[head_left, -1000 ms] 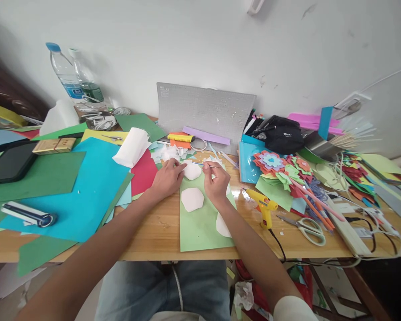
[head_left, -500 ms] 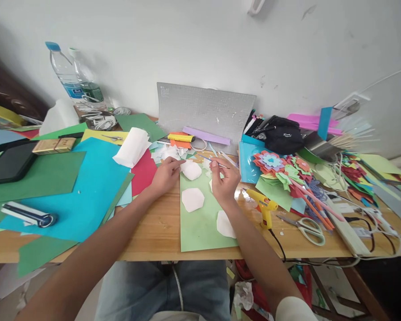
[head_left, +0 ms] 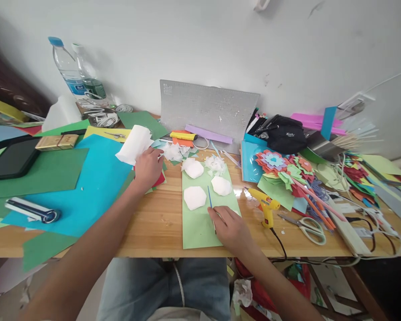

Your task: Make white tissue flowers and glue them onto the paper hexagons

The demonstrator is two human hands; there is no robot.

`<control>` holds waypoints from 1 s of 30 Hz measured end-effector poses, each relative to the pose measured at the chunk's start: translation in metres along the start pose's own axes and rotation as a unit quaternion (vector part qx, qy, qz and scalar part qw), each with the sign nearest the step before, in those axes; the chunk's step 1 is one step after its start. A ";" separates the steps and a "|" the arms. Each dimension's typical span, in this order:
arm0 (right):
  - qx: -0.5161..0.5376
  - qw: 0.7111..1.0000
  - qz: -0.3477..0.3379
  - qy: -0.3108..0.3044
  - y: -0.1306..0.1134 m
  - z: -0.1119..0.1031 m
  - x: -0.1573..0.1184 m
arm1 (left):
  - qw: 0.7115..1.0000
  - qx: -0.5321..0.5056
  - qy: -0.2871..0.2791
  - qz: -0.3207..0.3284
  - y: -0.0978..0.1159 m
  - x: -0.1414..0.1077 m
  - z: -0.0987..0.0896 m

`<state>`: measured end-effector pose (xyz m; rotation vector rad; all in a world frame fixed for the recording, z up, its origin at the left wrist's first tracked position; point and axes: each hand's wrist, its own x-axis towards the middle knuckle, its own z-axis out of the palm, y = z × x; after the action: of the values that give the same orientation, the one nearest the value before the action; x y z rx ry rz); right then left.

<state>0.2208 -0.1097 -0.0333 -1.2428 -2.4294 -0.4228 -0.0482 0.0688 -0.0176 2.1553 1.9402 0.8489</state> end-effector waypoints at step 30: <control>0.034 0.931 0.341 -0.126 0.076 0.036 0.104 | 0.993 -0.053 -0.070 0.079 0.052 -0.036 0.005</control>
<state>0.2204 0.0219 -0.0105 -2.0844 -1.9779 0.0281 -0.0006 0.0275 -0.0101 2.2612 1.6402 0.7822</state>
